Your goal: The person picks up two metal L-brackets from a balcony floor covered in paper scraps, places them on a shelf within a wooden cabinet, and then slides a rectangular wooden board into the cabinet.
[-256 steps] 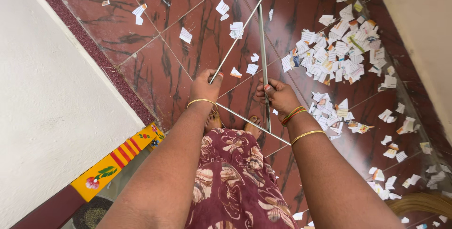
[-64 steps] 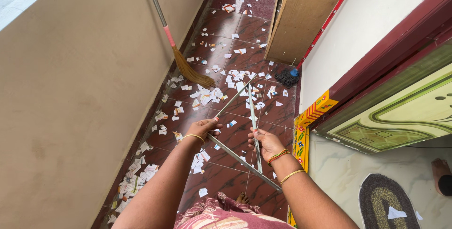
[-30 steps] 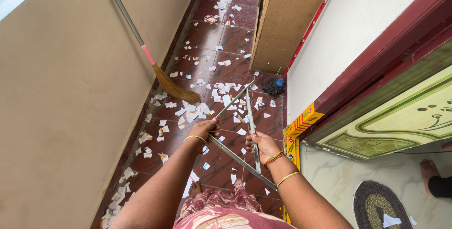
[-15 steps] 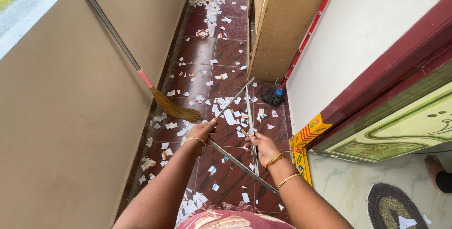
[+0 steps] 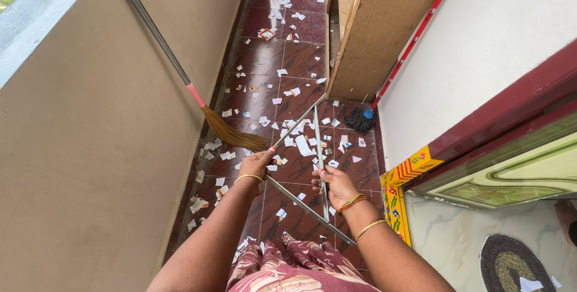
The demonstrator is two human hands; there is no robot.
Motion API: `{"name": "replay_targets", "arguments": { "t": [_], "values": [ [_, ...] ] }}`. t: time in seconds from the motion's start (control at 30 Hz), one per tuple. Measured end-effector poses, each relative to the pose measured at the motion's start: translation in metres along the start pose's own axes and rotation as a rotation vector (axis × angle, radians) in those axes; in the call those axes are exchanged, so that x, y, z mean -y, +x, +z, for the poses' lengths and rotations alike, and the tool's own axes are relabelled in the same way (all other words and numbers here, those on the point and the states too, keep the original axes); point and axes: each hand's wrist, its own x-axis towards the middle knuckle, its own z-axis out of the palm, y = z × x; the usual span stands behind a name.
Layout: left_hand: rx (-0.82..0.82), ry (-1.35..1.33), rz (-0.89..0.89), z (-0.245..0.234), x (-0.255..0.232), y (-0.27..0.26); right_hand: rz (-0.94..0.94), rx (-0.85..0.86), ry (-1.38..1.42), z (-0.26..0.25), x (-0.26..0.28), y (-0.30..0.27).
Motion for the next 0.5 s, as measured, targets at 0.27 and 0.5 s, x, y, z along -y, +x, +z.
{"name": "replay_targets", "arguments": {
  "t": [0.27, 0.5],
  "values": [
    [-0.054, -0.004, -0.024, -0.002, -0.019, 0.02, -0.007, 0.047, -0.043, 0.012, 0.024, 0.032],
    [-0.068, 0.015, 0.065, 0.013, -0.044, 0.071, 0.033, 0.064, -0.089, 0.014, 0.066, 0.088]
  ]
}}
